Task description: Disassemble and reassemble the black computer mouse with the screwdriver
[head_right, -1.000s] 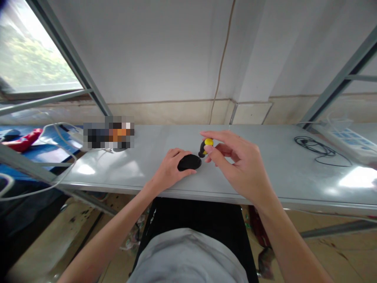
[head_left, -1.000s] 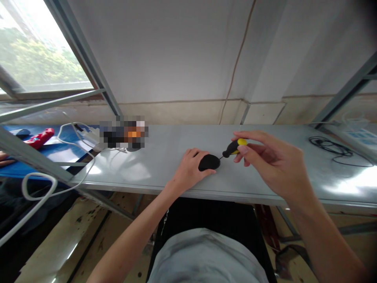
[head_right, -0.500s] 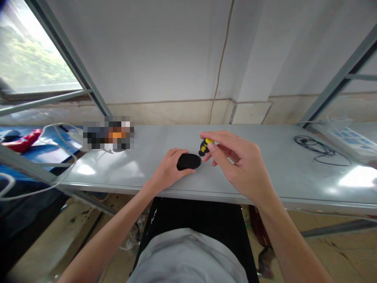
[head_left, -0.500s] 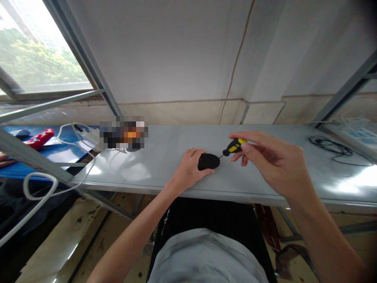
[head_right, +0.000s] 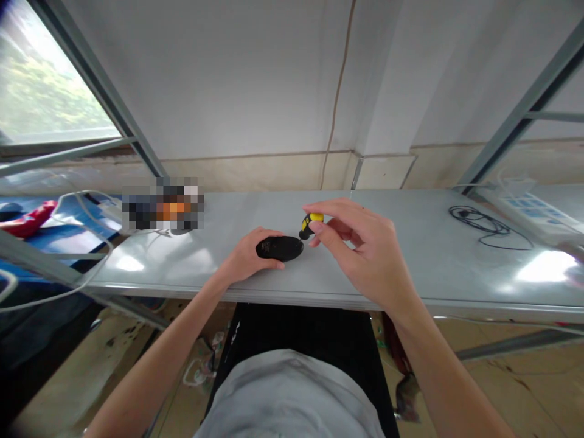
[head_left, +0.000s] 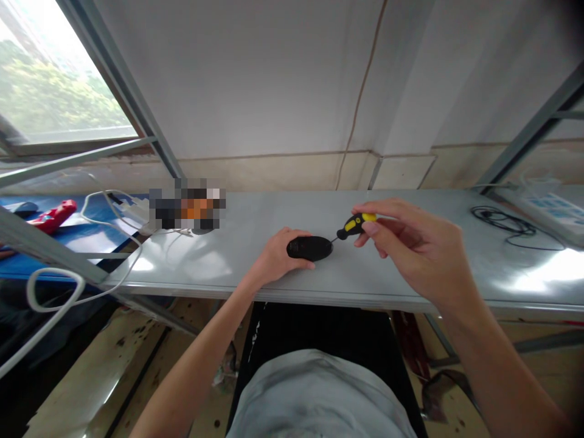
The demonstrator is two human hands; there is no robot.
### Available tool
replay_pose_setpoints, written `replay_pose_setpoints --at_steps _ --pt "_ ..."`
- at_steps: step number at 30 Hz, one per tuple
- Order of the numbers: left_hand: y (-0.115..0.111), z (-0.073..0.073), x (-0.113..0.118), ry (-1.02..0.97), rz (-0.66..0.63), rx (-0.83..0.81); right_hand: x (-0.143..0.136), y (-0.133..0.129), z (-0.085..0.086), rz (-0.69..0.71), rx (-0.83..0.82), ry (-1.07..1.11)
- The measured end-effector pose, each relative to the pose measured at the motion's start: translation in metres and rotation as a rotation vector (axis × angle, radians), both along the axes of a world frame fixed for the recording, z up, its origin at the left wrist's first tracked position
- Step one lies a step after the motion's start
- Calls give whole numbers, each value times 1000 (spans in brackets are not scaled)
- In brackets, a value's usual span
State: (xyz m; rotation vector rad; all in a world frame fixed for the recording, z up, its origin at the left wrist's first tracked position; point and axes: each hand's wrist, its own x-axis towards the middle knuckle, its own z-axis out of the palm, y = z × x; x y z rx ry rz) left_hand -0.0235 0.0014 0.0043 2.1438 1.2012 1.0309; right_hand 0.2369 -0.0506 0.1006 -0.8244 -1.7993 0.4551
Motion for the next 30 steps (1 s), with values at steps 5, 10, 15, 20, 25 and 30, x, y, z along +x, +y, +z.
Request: replay_pose_setpoints --at_steps 5,10,15,20,25,30 --pt "-1 2 0 -35 8 -57 -1 0 -1 9 -3 21" --pt "-3 1 2 -40 91 -113 -2 1 -2 13 10 28" --pt "-5 1 2 15 152 -18 -2 4 -4 12 8 18" --pt "-4 1 1 39 126 -6 -1 7 -7 34 -38 76" --pt "-4 -1 1 38 59 50 3 5 -4 71 -54 47" --pt "-5 0 2 93 -29 25 5 2 -1 81 -82 35"
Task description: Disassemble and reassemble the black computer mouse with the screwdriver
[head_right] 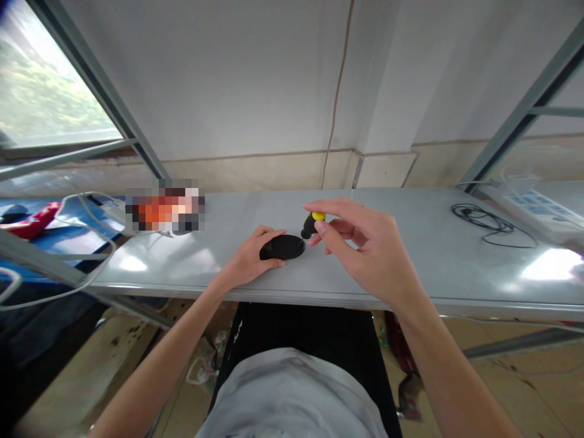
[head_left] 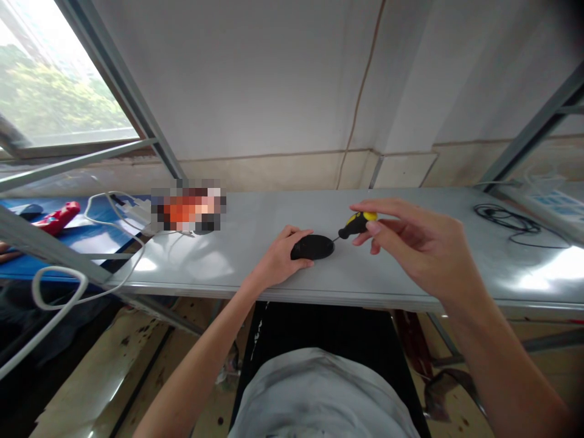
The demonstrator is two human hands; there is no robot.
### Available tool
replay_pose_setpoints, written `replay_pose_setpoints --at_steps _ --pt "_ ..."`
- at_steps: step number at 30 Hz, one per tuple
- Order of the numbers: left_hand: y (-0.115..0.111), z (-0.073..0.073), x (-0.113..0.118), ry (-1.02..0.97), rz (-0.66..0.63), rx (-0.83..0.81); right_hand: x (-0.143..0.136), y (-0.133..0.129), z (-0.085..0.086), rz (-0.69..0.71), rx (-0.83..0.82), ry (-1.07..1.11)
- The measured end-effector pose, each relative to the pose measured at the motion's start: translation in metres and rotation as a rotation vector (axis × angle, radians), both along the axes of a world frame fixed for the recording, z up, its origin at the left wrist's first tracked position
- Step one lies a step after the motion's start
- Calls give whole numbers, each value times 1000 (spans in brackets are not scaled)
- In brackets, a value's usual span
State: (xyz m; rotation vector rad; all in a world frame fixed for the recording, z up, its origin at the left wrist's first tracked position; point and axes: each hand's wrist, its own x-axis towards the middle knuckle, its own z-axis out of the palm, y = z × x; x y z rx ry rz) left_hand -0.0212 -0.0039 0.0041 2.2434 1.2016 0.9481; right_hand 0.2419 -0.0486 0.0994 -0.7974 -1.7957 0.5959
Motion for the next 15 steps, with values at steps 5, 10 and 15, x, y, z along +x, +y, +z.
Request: replay_pose_setpoints --at_steps 5,10,15 --pt "0 0 1 -5 -28 -36 1 -1 0 -19 23 -34" --pt "-2 3 1 -29 -54 -5 2 -2 0 -47 59 -42" --pt "-3 4 2 -16 -36 1 -1 -2 -1 -18 78 -32"
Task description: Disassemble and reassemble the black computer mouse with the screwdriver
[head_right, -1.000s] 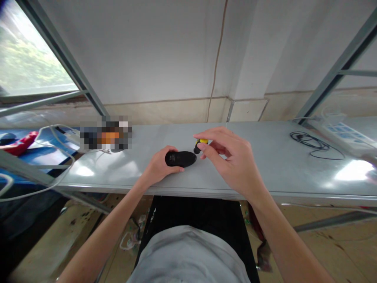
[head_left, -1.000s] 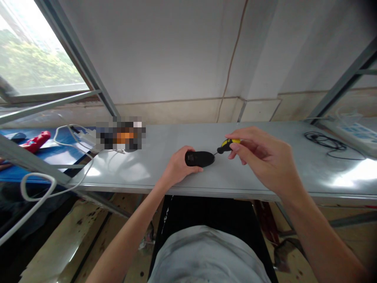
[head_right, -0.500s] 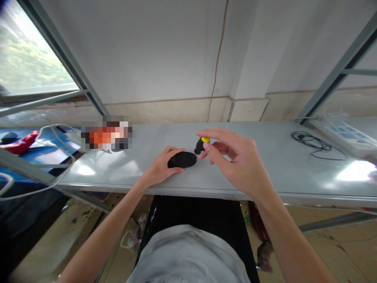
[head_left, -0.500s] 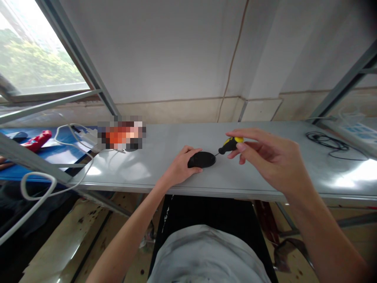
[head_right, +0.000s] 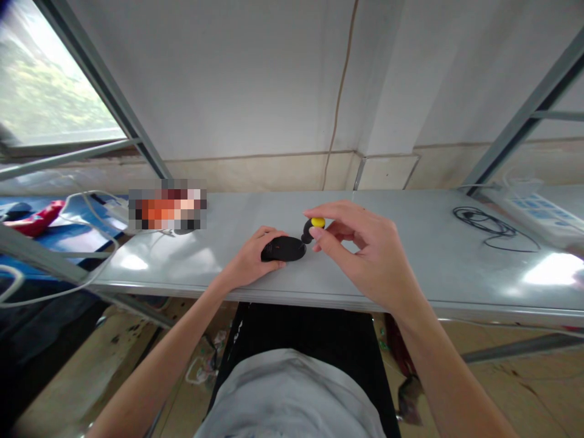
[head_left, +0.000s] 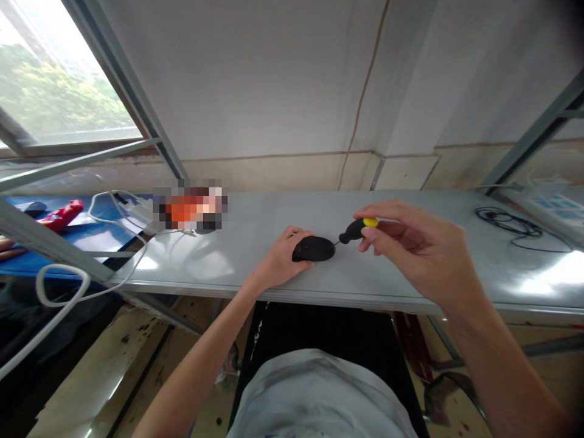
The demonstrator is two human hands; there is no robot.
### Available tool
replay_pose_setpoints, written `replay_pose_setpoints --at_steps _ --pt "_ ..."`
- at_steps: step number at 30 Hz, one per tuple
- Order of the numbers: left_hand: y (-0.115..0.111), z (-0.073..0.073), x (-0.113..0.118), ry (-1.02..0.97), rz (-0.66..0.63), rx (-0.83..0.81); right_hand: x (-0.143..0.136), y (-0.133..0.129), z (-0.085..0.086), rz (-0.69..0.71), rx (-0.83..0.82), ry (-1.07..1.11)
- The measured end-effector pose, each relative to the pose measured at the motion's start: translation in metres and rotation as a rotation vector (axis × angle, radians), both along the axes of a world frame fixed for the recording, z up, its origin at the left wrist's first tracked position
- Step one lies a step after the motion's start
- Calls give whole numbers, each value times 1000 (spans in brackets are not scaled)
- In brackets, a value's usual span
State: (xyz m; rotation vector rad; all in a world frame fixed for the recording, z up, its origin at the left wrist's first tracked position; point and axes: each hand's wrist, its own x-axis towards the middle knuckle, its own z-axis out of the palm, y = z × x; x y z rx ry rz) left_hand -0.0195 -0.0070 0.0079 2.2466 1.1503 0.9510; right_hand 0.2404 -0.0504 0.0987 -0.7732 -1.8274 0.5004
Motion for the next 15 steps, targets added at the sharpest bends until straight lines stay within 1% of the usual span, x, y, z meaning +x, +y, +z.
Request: replay_pose_setpoints --at_steps 6,13,15 --pt "1 -1 1 2 1 29 -5 -1 0 49 39 6" --pt "2 -4 0 -23 -30 16 2 -3 1 90 6 -9" --pt "2 -5 0 -27 -28 17 2 -2 0 83 -10 -12"
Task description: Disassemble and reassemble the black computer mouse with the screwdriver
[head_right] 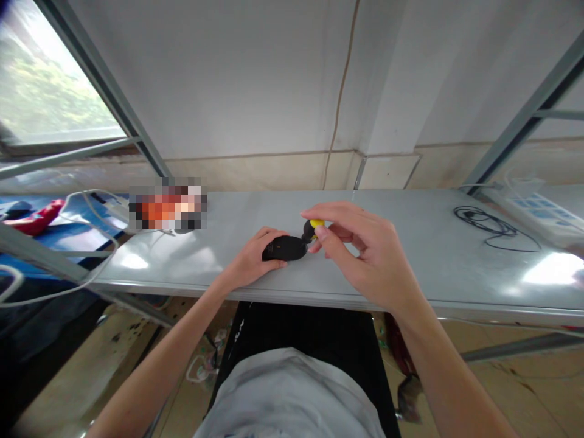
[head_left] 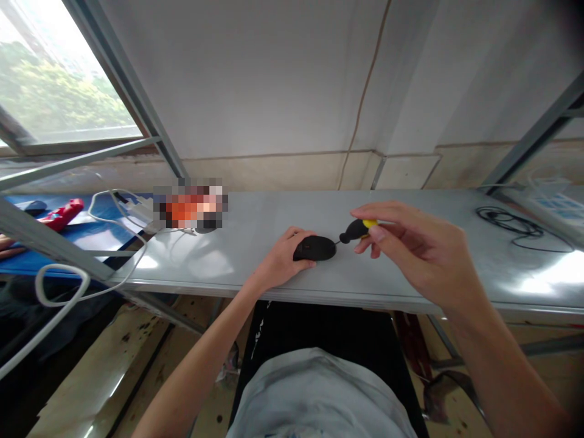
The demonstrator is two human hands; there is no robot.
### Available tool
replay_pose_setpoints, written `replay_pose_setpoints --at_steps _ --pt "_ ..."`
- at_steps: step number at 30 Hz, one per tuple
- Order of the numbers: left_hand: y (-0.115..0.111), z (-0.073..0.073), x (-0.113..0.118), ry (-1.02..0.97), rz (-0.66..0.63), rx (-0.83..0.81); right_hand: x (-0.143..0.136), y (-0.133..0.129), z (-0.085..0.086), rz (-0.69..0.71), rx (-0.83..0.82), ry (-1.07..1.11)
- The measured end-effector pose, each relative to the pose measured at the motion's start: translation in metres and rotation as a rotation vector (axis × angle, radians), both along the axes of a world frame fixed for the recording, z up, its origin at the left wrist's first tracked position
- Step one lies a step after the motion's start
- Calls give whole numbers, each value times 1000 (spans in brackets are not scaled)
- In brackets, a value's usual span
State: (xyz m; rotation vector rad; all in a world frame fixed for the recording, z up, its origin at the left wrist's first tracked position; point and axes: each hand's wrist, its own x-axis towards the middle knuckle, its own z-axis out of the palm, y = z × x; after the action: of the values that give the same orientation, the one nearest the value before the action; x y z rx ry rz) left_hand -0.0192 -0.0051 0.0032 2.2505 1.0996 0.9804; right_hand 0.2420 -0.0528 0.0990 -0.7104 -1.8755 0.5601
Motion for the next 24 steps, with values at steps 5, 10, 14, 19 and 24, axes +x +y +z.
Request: replay_pose_setpoints --at_steps 5,10,14,19,24 --pt "0 -1 0 2 -4 12 -1 0 0 -61 -33 11" --pt "1 -1 -1 4 -3 4 -1 0 2 -79 -26 15" --pt "1 -1 -1 11 -8 -3 -1 1 1 -60 -8 16" --pt "1 -1 0 14 -4 -4 -2 1 1 -18 23 13" --pt "-1 0 0 14 8 -15 -1 1 0 -28 5 11"
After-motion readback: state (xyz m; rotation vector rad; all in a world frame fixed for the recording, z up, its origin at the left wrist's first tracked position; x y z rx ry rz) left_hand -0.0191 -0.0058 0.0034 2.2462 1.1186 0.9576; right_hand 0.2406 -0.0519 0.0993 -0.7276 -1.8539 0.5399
